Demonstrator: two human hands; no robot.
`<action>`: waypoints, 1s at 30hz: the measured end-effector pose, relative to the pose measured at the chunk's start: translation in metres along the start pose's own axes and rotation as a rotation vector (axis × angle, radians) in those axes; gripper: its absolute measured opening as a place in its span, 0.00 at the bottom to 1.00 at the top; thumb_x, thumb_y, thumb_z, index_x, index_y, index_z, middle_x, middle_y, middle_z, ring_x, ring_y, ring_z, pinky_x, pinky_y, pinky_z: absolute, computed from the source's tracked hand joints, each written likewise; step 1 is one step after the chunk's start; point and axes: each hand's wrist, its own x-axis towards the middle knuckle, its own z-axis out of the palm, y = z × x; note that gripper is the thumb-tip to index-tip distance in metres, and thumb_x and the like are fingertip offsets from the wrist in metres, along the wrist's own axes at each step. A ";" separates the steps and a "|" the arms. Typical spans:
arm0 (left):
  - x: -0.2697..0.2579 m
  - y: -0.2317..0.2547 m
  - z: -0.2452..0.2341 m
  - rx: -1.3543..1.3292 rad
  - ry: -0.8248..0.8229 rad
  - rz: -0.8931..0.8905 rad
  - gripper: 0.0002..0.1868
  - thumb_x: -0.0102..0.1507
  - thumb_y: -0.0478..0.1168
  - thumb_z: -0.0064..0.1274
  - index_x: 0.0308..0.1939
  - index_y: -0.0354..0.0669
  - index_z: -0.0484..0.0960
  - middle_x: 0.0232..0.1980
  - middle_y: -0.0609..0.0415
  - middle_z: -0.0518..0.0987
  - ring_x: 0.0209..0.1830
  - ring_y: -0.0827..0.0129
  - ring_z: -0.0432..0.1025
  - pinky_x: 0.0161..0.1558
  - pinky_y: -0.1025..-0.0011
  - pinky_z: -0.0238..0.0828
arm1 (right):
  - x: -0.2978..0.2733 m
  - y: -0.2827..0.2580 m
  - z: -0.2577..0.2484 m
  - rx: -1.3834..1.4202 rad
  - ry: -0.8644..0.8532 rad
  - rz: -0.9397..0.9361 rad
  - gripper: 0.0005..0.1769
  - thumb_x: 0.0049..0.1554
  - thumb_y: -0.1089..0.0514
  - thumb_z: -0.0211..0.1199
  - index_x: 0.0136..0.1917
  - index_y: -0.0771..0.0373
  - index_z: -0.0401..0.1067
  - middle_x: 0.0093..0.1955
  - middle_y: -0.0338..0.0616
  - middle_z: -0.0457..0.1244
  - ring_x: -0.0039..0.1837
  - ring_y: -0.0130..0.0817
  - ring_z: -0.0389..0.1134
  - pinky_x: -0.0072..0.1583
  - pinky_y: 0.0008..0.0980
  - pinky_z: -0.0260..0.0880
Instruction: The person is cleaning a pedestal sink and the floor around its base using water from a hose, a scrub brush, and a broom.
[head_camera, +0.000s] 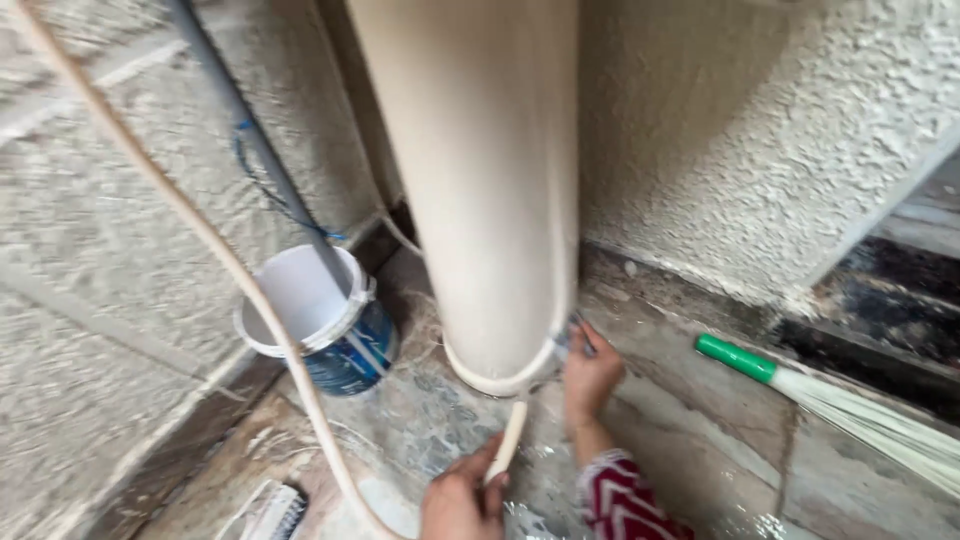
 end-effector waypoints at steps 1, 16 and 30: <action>0.003 -0.010 0.006 -0.008 0.008 0.010 0.32 0.56 0.37 0.60 0.65 0.62 0.82 0.51 0.48 0.86 0.52 0.54 0.80 0.58 0.62 0.75 | 0.007 0.033 -0.005 -0.149 -0.100 0.153 0.13 0.54 0.60 0.72 0.52 0.64 0.82 0.46 0.48 0.74 0.45 0.30 0.73 0.51 0.29 0.72; -0.002 -0.007 0.049 -0.539 -0.100 -0.249 0.18 0.56 0.38 0.66 0.36 0.44 0.69 0.27 0.53 0.78 0.28 0.69 0.78 0.34 0.66 0.75 | -0.085 -0.111 -0.069 0.178 -0.662 0.966 0.19 0.65 0.48 0.51 0.57 0.62 0.75 0.39 0.46 0.65 0.37 0.35 0.63 0.39 0.34 0.63; 0.049 -0.047 0.132 -1.102 -0.107 -0.260 0.21 0.64 0.39 0.57 0.60 0.49 0.74 0.43 0.56 0.79 0.37 0.72 0.73 0.33 0.74 0.73 | -0.052 -0.093 -0.093 -0.714 -0.860 -0.224 0.22 0.62 0.48 0.56 0.62 0.68 0.69 0.52 0.58 0.69 0.54 0.55 0.70 0.57 0.49 0.69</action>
